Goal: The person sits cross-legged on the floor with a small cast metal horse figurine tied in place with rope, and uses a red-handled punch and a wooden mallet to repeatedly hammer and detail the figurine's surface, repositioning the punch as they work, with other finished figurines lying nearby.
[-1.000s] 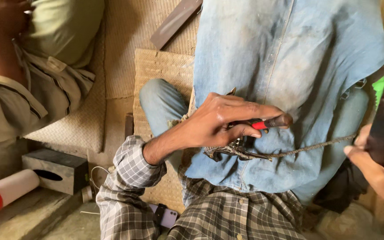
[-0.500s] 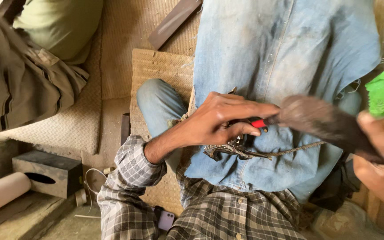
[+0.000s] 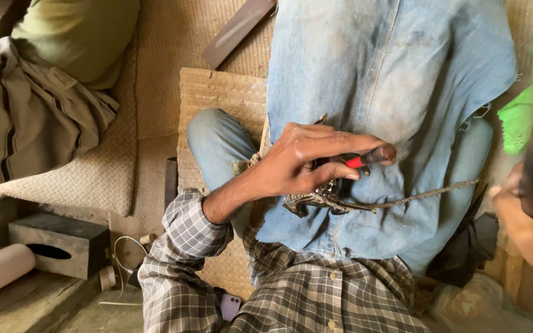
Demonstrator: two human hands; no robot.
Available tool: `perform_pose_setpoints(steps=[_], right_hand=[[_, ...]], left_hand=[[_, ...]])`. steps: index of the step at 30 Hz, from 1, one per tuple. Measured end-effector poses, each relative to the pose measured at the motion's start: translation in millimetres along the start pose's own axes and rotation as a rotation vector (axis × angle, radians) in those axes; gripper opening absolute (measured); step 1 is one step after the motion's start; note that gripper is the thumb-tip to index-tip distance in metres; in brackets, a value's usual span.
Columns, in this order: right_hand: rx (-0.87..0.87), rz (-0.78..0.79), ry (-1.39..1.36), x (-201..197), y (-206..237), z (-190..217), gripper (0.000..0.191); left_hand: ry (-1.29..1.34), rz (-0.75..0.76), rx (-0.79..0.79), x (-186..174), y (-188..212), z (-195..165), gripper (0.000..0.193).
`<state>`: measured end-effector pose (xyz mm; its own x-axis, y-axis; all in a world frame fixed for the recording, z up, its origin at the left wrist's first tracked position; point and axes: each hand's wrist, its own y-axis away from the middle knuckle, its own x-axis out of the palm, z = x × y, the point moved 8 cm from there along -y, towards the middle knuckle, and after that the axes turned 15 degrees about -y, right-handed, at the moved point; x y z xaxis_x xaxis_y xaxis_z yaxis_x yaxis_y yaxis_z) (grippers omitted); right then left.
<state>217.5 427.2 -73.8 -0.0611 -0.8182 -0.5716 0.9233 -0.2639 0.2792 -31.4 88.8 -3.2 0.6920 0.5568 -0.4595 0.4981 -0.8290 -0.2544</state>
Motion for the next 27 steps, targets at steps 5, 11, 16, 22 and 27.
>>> perform_pose_setpoints(steps=[5, 11, 16, 22, 27], right_hand=[[-0.075, 0.059, 0.145, 1.6, -19.8, 39.3, 0.038], [-0.045, -0.032, -0.005, -2.8, -30.9, 107.2, 0.058], [-0.421, -0.079, 0.081, 15.1, -24.0, 165.1, 0.061], [-0.118, -0.293, -0.274, 28.4, -1.8, 147.7, 0.021], [-0.409, -0.6, -0.779, 66.3, 32.6, 148.0, 0.031]], left_hand=[[0.018, -0.003, 0.015, -0.9, 0.3, 1.1, 0.05], [0.058, -0.018, 0.037, 6.3, -0.4, 6.3, 0.047], [0.309, 0.004, 0.035, 5.4, -6.4, 13.6, 0.034], [0.386, -0.196, -0.034, -21.9, 2.0, 6.3, 0.04], [0.134, -0.13, -0.079, -23.3, -5.1, -0.7, 0.048]])
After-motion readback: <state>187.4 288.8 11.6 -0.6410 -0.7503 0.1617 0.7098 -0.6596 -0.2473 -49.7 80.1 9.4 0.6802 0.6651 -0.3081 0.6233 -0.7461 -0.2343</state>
